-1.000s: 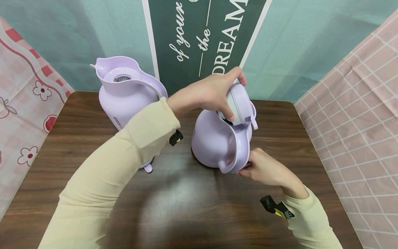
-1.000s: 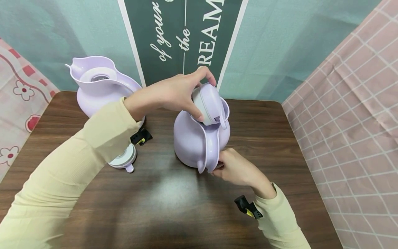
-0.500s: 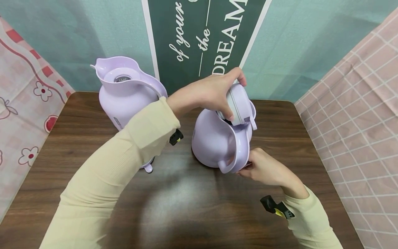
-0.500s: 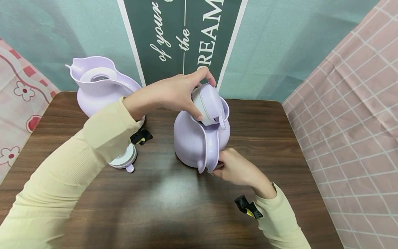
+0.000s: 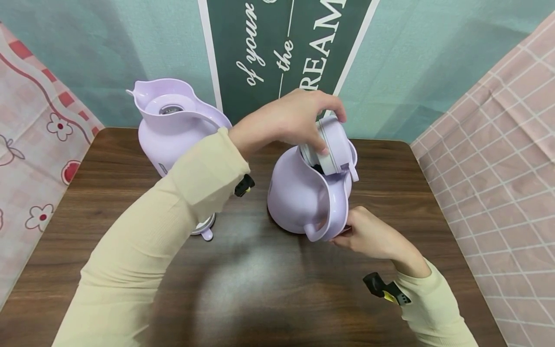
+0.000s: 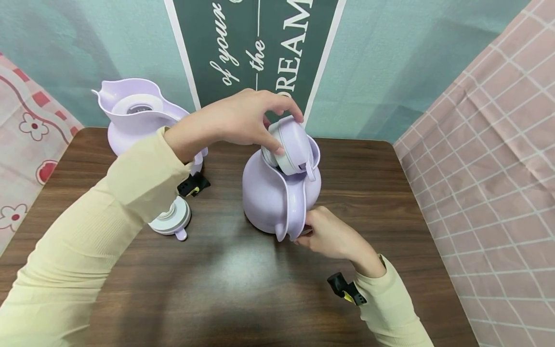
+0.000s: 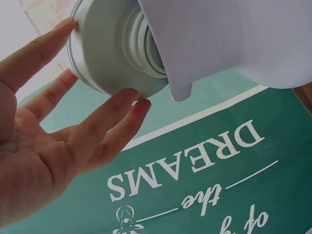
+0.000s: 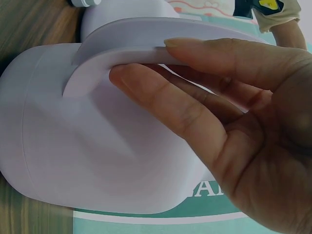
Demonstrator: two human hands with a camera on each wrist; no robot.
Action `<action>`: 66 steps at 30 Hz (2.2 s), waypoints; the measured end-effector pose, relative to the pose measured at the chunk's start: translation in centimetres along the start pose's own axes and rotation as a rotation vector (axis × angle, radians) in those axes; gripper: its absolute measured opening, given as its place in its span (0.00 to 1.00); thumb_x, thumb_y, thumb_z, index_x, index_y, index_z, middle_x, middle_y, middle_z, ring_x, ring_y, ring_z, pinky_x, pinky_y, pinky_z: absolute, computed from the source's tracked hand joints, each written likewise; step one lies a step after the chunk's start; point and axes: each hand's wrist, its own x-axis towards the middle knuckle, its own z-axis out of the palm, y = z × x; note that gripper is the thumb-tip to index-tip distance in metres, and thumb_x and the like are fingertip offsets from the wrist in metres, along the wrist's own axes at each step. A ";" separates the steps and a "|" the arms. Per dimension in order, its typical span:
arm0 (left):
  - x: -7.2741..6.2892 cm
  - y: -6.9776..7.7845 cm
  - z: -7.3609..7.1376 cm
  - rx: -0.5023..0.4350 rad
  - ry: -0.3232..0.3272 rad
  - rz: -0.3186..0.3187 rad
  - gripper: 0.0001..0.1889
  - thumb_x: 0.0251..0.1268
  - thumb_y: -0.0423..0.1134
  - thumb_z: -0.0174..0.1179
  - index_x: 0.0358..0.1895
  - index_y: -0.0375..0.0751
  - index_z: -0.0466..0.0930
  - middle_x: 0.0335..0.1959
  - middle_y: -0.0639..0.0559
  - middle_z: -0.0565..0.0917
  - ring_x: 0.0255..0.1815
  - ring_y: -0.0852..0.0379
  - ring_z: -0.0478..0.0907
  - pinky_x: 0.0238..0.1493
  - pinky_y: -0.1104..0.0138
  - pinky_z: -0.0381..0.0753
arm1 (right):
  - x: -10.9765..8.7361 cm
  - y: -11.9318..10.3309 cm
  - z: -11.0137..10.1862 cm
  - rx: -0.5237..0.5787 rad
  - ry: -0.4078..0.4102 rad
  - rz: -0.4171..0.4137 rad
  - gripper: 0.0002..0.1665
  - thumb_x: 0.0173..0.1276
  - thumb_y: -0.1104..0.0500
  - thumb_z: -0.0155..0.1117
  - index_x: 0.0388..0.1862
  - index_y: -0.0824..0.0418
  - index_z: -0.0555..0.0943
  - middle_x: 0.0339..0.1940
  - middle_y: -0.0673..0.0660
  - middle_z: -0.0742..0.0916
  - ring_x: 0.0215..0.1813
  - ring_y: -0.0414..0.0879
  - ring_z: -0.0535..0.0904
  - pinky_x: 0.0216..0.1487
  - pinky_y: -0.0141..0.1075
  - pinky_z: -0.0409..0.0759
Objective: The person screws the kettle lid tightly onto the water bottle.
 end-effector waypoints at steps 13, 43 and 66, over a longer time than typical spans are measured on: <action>-0.2 0.2 0.5 -0.008 0.046 -0.018 0.25 0.42 0.39 0.73 0.48 0.48 0.73 0.52 0.56 0.74 0.49 0.58 0.67 0.48 0.71 0.65 | 0.0 0.0 -0.1 -0.016 0.009 -0.030 0.08 0.50 0.69 0.68 0.25 0.58 0.79 0.18 0.40 0.75 0.22 0.31 0.67 0.22 0.28 0.70; -0.5 -0.1 0.7 -0.002 0.087 -0.052 0.23 0.44 0.46 0.71 0.47 0.50 0.77 0.49 0.58 0.76 0.47 0.58 0.68 0.46 0.70 0.66 | 0.0 0.1 0.0 -0.018 0.003 -0.002 0.08 0.50 0.69 0.68 0.25 0.58 0.80 0.19 0.40 0.77 0.22 0.31 0.68 0.24 0.29 0.71; -0.5 -1.1 1.1 -0.077 0.100 -0.052 0.22 0.44 0.44 0.72 0.45 0.49 0.77 0.49 0.55 0.76 0.52 0.55 0.68 0.46 0.68 0.67 | 0.0 0.2 0.0 -0.033 0.015 -0.021 0.08 0.50 0.69 0.68 0.24 0.57 0.79 0.18 0.39 0.75 0.22 0.31 0.67 0.23 0.29 0.70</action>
